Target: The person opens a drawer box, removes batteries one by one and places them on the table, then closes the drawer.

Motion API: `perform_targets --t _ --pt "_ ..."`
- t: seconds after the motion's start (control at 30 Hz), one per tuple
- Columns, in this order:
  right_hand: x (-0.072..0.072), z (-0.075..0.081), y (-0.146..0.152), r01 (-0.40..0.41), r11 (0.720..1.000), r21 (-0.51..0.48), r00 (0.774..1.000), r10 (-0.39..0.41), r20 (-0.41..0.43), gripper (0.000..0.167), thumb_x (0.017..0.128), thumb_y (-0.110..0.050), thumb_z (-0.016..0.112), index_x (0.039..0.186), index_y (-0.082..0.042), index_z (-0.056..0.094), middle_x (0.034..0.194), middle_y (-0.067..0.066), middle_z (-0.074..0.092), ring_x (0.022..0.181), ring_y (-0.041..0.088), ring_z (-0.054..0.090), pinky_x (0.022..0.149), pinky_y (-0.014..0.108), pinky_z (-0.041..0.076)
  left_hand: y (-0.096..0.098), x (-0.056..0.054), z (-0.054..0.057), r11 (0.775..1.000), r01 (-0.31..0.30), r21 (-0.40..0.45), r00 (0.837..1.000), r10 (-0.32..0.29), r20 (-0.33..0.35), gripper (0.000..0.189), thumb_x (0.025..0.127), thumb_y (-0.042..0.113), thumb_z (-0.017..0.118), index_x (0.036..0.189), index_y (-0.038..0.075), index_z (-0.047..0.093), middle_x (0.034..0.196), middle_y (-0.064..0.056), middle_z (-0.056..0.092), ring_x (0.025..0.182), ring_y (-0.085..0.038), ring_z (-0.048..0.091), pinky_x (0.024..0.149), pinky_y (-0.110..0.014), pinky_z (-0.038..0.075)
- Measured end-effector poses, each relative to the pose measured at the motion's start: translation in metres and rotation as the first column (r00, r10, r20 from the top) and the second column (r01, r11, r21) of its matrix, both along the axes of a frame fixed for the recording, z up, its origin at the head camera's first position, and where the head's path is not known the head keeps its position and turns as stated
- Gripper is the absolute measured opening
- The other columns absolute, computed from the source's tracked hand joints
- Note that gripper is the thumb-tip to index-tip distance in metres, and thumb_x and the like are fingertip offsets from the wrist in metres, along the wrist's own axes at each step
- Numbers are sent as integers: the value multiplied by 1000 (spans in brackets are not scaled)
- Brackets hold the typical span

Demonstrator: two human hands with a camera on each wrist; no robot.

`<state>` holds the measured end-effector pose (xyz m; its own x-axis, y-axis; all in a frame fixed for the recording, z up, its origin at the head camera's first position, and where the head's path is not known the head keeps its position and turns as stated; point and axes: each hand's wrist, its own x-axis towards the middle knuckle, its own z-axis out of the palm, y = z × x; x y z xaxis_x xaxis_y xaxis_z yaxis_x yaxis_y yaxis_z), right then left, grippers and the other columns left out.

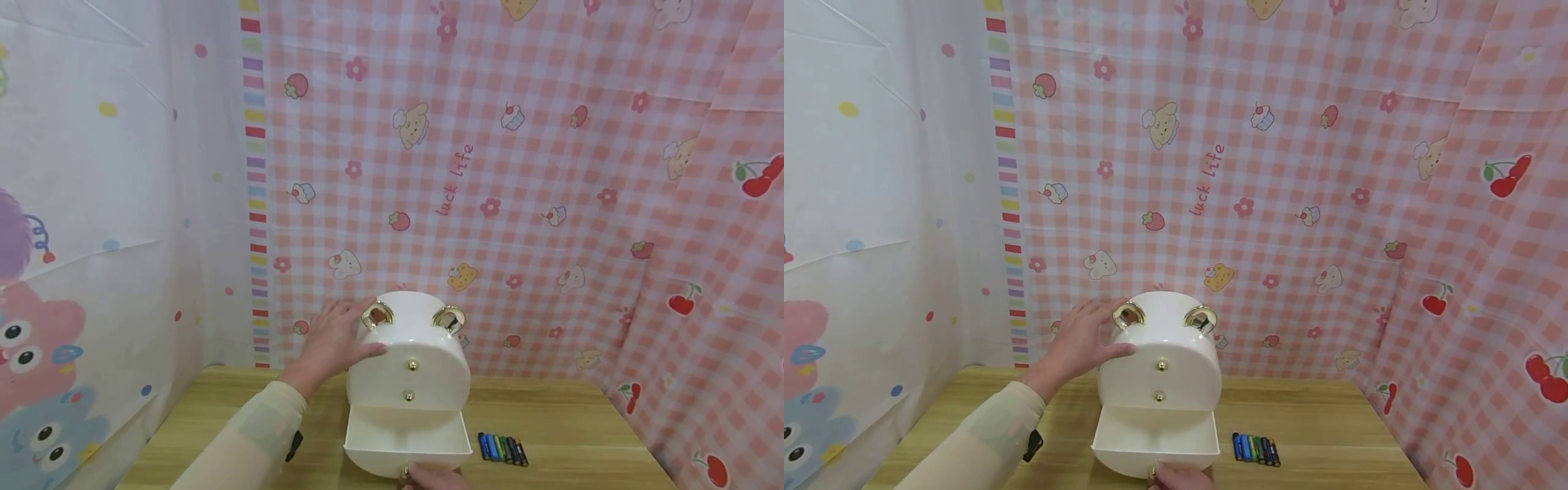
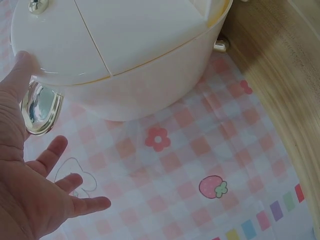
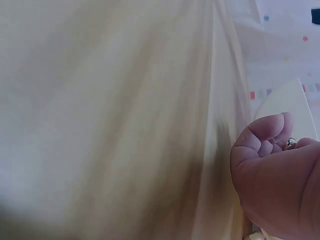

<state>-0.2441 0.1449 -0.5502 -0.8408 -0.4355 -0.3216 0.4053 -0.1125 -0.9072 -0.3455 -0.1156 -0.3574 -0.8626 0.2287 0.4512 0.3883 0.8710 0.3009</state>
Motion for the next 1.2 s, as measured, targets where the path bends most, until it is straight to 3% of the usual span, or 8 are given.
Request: perform_targets --t 0.13,0.33,0.5,1.2 --pt "-9 14 -8 57 995 84 998 -55 -24 29 109 -34 62 101 -10 76 82 -8 74 75 4 67 73 20 56 -1 1 1 1000 2 3 1000 -2 -1 96 82 64 86 162 28 48 154 -12 61 145 -38 50 119 -64 44" --pt "-26 22 -12 1 996 94 999 3 -43 35 113 -38 53 109 -8 70 86 -7 68 76 6 59 73 19 52 -2 1 1 1000 -7 -4 1000 7 6 95 83 64 85 162 28 47 154 -12 61 146 -38 49 120 -64 44" --pt "-37 24 -19 22 997 74 999 -18 -50 34 114 -38 50 105 -10 67 85 -8 66 76 6 56 71 19 50 -2 1 1 1000 0 -1 1000 0 -1 96 82 64 85 162 28 48 154 -12 61 146 -38 49 121 -63 43" --pt "-60 20 -26 133 987 92 988 -125 -92 31 113 -35 54 101 -10 69 82 -6 67 70 7 56 66 19 49 1 1 5 998 11 -65 1000 -12 -12 100 83 67 83 163 20 45 157 -13 59 149 -40 49 123 -62 41"
